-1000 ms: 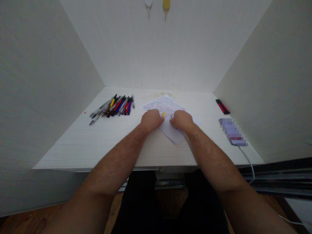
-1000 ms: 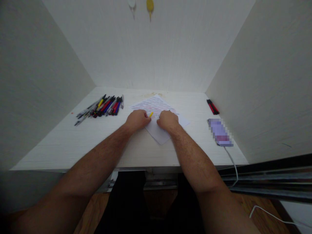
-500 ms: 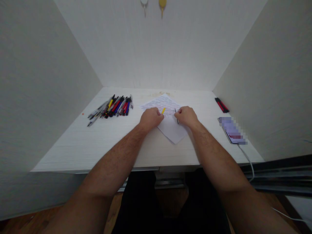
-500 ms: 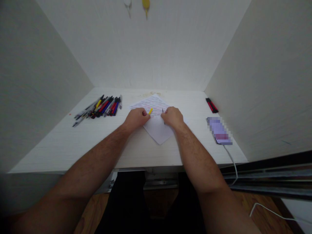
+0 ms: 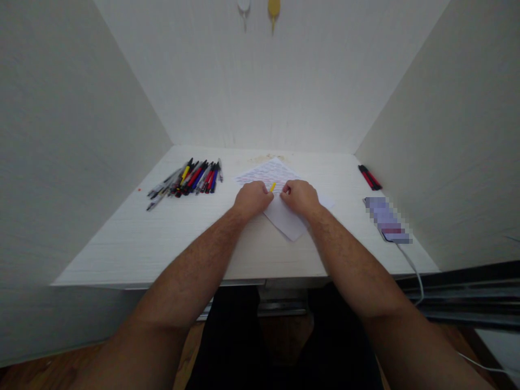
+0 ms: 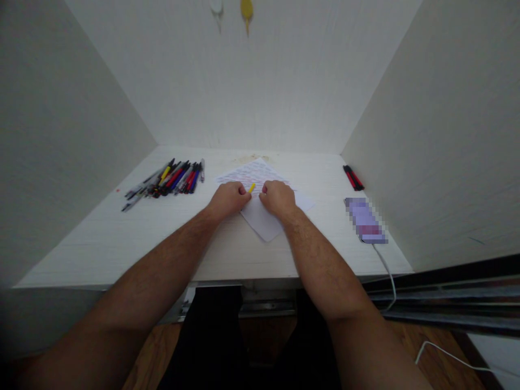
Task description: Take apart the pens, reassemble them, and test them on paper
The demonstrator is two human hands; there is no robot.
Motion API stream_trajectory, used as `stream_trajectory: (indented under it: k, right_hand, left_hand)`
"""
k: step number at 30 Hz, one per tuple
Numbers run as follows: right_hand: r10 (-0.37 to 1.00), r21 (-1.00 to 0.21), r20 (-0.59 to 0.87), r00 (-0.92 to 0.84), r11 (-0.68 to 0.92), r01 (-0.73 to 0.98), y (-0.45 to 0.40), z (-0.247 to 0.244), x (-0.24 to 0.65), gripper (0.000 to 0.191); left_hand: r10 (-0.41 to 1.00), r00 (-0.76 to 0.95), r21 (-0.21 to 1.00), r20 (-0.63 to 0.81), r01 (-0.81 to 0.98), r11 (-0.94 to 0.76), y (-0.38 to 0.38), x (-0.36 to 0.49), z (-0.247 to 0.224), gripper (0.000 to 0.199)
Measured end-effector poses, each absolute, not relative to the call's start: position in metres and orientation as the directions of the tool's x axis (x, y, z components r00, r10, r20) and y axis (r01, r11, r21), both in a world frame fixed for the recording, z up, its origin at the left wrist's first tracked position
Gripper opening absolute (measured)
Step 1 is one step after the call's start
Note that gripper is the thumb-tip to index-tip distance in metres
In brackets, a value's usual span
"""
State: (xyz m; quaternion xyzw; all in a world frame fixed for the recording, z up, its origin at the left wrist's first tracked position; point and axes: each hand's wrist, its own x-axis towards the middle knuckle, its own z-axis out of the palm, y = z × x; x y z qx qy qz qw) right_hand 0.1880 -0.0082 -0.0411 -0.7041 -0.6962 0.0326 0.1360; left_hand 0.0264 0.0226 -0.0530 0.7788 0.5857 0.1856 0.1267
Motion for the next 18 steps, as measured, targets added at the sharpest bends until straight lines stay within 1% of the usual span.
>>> stream_trajectory:
  k: [5, 7, 8, 10, 12, 13, 15, 16, 18]
  right_hand:
    - [0.987, -0.141, 0.149, -0.056, 0.078, 0.987, -0.006, -0.046, 0.182, 0.022]
    - [0.982, -0.145, 0.172, -0.081, 0.106, 0.984, -0.006, -0.047, 0.182, 0.023]
    - [0.979, -0.169, 0.190, -0.074, 0.107, 0.980, -0.006, -0.048, 0.183, 0.022]
    - [0.968, -0.277, 0.250, -0.027, 0.098, 0.956, -0.006, -0.048, 0.188, 0.020]
    - [0.944, -0.451, 0.325, 0.054, 0.105, 0.886, -0.005, -0.049, 0.196, 0.016]
    - [0.930, -0.553, 0.353, 0.098, 0.123, 0.824, -0.005, -0.049, 0.201, 0.013]
    - [0.916, -0.745, 0.361, 0.174, 0.171, 0.644, -0.003, -0.049, 0.209, 0.009]
    - [0.915, -0.818, 0.346, 0.207, 0.186, 0.545, -0.002, -0.048, 0.212, 0.007]
    - [0.916, -0.905, 0.311, 0.252, 0.205, 0.372, -0.001, -0.047, 0.216, 0.008]
  left_hand:
    - [0.959, 0.232, 0.441, 0.165, 0.852, -0.282, 0.022, 0.028, -0.050, 0.020]
    - [0.959, 0.227, 0.467, 0.171, 0.838, -0.282, 0.021, 0.028, -0.048, 0.019]
    - [0.956, 0.233, 0.482, 0.179, 0.826, -0.291, 0.020, 0.029, -0.047, 0.018]
    - [0.946, 0.251, 0.516, 0.205, 0.794, -0.322, 0.019, 0.028, -0.046, 0.017]
    - [0.934, 0.264, 0.553, 0.240, 0.754, -0.355, 0.018, 0.027, -0.047, 0.015]
    - [0.929, 0.265, 0.573, 0.258, 0.733, -0.368, 0.018, 0.027, -0.048, 0.014]
    - [0.920, 0.261, 0.612, 0.291, 0.688, -0.389, 0.018, 0.027, -0.049, 0.012]
    - [0.916, 0.261, 0.631, 0.304, 0.665, -0.399, 0.018, 0.027, -0.050, 0.011]
    - [0.908, 0.269, 0.666, 0.321, 0.618, -0.418, 0.017, 0.028, -0.052, 0.010]
